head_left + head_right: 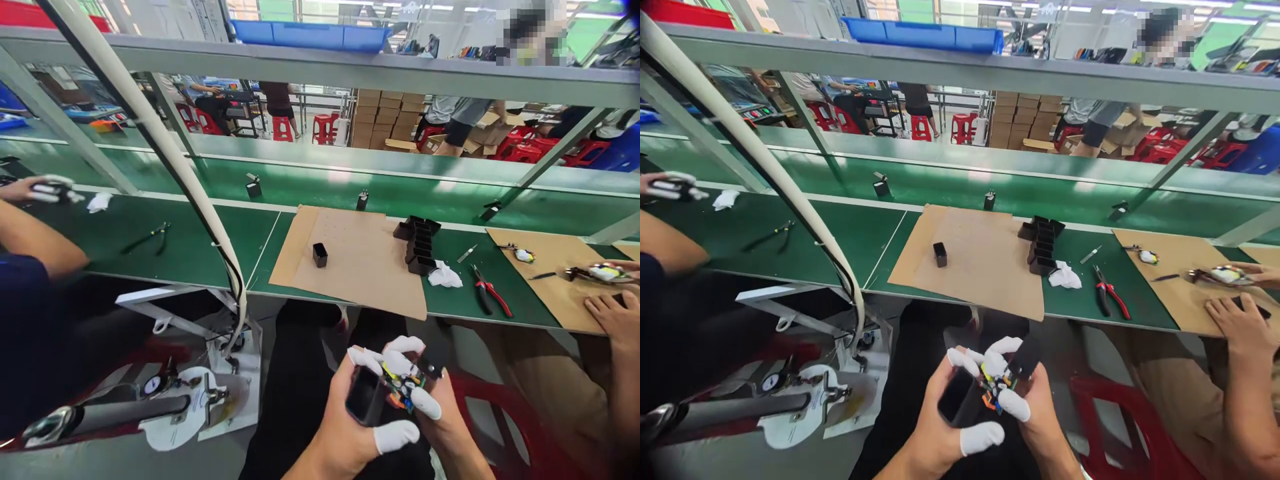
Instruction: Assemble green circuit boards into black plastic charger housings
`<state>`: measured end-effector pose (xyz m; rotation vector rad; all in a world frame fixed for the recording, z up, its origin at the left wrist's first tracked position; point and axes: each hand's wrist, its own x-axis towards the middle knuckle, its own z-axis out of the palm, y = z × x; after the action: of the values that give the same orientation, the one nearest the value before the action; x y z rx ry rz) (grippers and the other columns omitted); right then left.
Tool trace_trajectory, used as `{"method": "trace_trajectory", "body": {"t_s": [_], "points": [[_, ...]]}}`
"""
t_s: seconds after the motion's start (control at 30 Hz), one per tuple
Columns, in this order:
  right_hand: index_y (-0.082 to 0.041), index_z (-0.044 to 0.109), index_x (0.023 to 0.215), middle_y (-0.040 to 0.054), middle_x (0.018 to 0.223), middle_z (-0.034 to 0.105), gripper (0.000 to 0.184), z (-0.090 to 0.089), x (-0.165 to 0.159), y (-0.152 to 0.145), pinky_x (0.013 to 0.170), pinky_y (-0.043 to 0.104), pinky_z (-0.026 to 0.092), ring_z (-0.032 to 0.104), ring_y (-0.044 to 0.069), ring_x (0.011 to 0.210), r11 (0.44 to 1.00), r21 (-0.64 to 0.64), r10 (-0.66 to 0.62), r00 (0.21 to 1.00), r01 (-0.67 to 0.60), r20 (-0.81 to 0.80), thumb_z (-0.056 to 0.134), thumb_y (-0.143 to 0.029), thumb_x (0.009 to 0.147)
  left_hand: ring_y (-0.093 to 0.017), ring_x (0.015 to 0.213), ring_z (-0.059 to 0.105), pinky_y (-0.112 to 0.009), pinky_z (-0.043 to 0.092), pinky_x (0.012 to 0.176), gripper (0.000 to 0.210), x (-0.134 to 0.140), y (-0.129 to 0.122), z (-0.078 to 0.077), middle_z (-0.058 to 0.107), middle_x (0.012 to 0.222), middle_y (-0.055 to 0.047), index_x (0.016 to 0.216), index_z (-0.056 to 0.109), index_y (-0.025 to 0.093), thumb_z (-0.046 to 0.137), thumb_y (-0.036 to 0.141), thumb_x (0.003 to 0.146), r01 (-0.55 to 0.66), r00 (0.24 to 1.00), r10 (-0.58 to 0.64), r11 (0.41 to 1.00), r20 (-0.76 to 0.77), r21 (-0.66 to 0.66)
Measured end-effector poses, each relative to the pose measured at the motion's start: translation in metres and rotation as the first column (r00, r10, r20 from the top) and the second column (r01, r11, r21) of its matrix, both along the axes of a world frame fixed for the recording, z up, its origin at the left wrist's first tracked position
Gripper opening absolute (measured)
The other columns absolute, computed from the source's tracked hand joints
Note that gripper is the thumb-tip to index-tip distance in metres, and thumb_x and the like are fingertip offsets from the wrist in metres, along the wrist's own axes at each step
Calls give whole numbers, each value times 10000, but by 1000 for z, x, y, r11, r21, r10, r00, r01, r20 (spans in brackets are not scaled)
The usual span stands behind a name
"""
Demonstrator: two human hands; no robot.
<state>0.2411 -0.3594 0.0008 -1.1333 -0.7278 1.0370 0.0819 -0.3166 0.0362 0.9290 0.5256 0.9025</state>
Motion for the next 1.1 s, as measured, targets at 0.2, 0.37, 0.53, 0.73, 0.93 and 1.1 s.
{"method": "trace_trajectory", "body": {"t_s": [0.2,0.37,0.53,0.73,0.93,1.1], "points": [[-225,714,932,35,836,663,580,-6,-12,-59,612,288,559,615,200,714,994,17,-105,988,104,113,976,-659,651,-282,1014,705,-423,573,909,327,-4,-62,-13,665,1134,-93,1068,644,244,794,121,805,-103,982,149,936,-114,336],[-238,712,1045,45,897,692,590,-11,-13,-79,558,304,558,619,183,643,991,26,-131,988,130,76,979,-625,689,-232,836,737,-382,613,782,235,8,-75,-24,713,986,-74,996,648,226,825,328,881,-90,992,89,996,85,10],[-260,775,1158,77,862,731,489,-8,3,-83,482,352,545,605,187,521,983,60,176,983,-172,-61,916,-572,808,-214,618,758,-260,581,509,440,14,-62,-27,769,797,-54,1092,658,219,852,528,846,168,954,-50,908,296,-385],[-285,819,1047,135,1160,721,742,9,11,-56,763,444,644,725,343,957,983,90,160,987,-162,23,1091,-608,437,-155,559,695,-214,554,440,326,5,-32,-4,751,769,-37,1023,720,187,831,447,859,291,943,-161,824,292,-485],[-231,824,1117,161,1121,760,671,26,6,-10,859,521,655,747,378,979,987,105,118,992,-122,50,1063,-550,577,-163,733,664,-256,524,649,400,6,6,10,710,883,-22,1148,728,237,843,496,866,164,981,-90,862,174,-479],[-283,784,1234,148,1128,796,607,41,25,33,865,566,666,773,373,976,982,182,-41,998,51,-57,990,-532,719,-225,1029,593,-358,512,940,566,-13,71,33,621,1169,-67,1299,623,270,880,459,831,311,944,-315,949,-99,-51]]}}
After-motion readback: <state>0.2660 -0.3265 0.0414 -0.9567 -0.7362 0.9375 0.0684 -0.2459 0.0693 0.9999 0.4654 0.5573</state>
